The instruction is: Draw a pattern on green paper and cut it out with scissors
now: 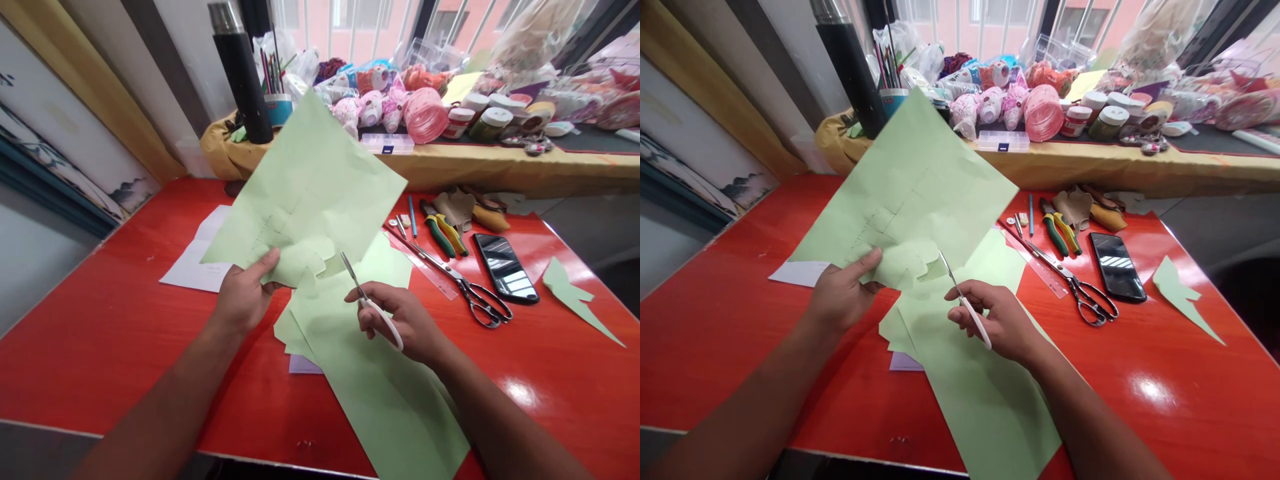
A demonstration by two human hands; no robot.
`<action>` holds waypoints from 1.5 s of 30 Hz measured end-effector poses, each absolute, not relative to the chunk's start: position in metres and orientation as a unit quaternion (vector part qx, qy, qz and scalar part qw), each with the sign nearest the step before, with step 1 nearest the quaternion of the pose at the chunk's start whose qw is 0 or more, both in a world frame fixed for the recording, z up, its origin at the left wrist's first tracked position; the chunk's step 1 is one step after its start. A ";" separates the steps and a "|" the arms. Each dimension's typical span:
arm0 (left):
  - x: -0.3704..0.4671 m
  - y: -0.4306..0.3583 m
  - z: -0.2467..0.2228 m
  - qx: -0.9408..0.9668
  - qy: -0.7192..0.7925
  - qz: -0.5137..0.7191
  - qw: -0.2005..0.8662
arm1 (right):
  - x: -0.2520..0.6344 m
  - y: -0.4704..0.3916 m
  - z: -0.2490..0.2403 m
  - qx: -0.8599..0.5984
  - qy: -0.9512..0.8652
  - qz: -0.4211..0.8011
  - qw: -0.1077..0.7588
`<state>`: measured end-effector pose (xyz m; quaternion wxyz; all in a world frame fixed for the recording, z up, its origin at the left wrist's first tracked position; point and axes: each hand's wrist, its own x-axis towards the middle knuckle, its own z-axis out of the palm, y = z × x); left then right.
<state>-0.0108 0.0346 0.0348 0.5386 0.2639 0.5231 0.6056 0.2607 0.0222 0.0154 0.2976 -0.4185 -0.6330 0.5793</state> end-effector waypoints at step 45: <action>-0.034 0.036 0.040 0.397 0.495 0.431 0.641 | 0.273 0.040 0.030 -0.442 -0.530 0.561 0.456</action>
